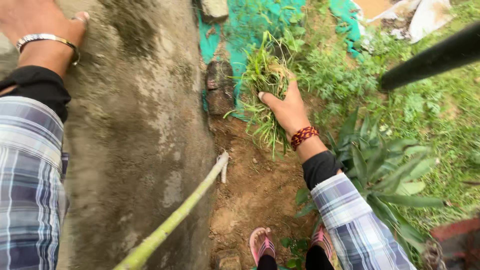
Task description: The person pulls grass and weeds from the soil around plants by hand and clears the dirt.
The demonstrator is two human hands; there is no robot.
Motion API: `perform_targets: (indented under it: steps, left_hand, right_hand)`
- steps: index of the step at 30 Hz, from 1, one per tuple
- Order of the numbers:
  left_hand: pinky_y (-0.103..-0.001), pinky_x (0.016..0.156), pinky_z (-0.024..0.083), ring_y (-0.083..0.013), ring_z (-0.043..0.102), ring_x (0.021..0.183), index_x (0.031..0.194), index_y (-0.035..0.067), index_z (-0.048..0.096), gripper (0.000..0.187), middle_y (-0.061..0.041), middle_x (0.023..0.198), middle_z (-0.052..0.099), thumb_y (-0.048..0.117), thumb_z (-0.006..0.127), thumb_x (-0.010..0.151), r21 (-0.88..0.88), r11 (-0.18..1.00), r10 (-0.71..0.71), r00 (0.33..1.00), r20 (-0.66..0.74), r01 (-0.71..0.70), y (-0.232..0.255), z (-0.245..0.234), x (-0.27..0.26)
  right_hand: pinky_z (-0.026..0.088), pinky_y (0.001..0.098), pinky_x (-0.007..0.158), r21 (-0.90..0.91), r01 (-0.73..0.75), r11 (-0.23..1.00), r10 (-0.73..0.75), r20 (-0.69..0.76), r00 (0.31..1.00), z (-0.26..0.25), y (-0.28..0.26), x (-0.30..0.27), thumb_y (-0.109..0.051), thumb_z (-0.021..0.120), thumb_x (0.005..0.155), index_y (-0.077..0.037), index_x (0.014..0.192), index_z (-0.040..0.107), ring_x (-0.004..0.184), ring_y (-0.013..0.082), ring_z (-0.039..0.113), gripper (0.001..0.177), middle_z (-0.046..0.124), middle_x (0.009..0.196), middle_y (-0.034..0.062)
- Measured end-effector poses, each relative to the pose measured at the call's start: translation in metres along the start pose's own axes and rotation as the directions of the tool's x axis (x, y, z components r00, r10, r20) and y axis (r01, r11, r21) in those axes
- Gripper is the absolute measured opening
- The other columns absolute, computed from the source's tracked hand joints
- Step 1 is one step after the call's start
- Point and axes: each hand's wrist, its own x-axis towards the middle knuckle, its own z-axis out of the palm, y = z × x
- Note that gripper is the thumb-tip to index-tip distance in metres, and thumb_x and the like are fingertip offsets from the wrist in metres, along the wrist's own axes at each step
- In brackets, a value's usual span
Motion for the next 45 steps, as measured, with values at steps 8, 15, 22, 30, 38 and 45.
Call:
perform_targets:
  steps: [8, 15, 22, 30, 38, 45]
  left_hand:
    - [-0.072, 0.118, 0.017, -0.0459, 0.023, 0.153, 0.162, 0.016, 0.036, 0.084, -0.022, 0.166, 0.029, 0.044, 0.08, 0.096, -0.379, 0.925, 0.004, 1.0, 0.023, 0.005, 0.014, -0.04, 0.003]
    - [-0.067, 0.125, 0.011, -0.0426, 0.015, 0.159, 0.173, 0.022, 0.02, 0.095, -0.021, 0.173, 0.018, 0.04, 0.078, 0.1, -0.349, 0.937, -0.007, 0.997, 0.074, 0.033, 0.023, -0.054, 0.001]
    - [-0.067, 0.125, 0.01, -0.0418, 0.013, 0.161, 0.174, 0.024, 0.019, 0.095, -0.02, 0.176, 0.016, 0.038, 0.077, 0.101, -0.352, 0.932, -0.027, 0.987, 0.157, 0.082, 0.026, -0.06, 0.0]
    - [-0.065, 0.126, 0.008, -0.0411, 0.011, 0.162, 0.174, 0.025, 0.021, 0.094, -0.02, 0.177, 0.015, 0.039, 0.076, 0.098, -0.369, 0.925, -0.036, 0.988, 0.15, 0.09, 0.024, -0.062, 0.003]
    - [-0.067, 0.125, 0.011, -0.0441, 0.014, 0.161, 0.175, 0.021, 0.023, 0.097, -0.023, 0.176, 0.017, 0.04, 0.076, 0.097, -0.334, 0.94, -0.018, 0.99, 0.138, 0.064, 0.027, -0.061, 0.003]
    - [-0.065, 0.122, 0.019, -0.0473, 0.02, 0.156, 0.171, 0.013, 0.024, 0.093, -0.026, 0.172, 0.02, 0.041, 0.07, 0.095, -0.355, 0.934, 0.011, 0.99, 0.141, 0.041, 0.043, -0.085, 0.011]
  right_hand:
    - [0.046, 0.0347, 0.107, -0.046, 0.097, 0.994, -0.096, 0.023, 0.995, 0.086, -0.037, 0.05, -0.02, 0.081, 0.082, -0.005, 0.152, 0.037, 0.124, 0.0227, 0.061, 0.084, 0.063, 0.137, 0.0123]
    - [0.047, 0.0355, 0.108, -0.004, 0.147, 0.989, -0.146, 0.074, 0.987, 0.162, -0.06, 0.087, -0.027, 0.08, 0.081, -0.005, 0.151, 0.036, 0.124, 0.0257, 0.064, 0.086, 0.066, 0.136, 0.0143]
    - [0.042, 0.041, 0.111, -0.173, 0.192, 0.966, -0.185, 0.055, 0.981, 0.197, -0.073, 0.109, -0.033, 0.086, 0.086, -0.002, 0.157, 0.024, 0.135, 0.0354, 0.054, 0.1, 0.053, 0.147, 0.0273]
    - [0.049, 0.0402, 0.104, -0.119, 0.063, 0.991, -0.049, 0.118, 0.992, 0.211, -0.124, 0.107, -0.038, 0.074, 0.082, -0.007, 0.159, 0.026, 0.122, 0.0324, 0.067, 0.096, 0.067, 0.135, 0.0205]
    - [0.05, 0.0411, 0.103, -0.172, 0.04, 0.984, -0.018, 0.125, 0.992, 0.227, -0.129, 0.139, -0.041, 0.075, 0.082, -0.006, 0.159, 0.024, 0.121, 0.036, 0.066, 0.099, 0.065, 0.133, 0.0255]
    - [0.046, 0.0437, 0.107, -0.156, 0.008, 0.988, 0.02, 0.178, 0.984, 0.208, -0.106, 0.184, -0.039, 0.073, 0.082, -0.007, 0.161, 0.021, 0.128, 0.0404, 0.059, 0.1, 0.057, 0.143, 0.0266]
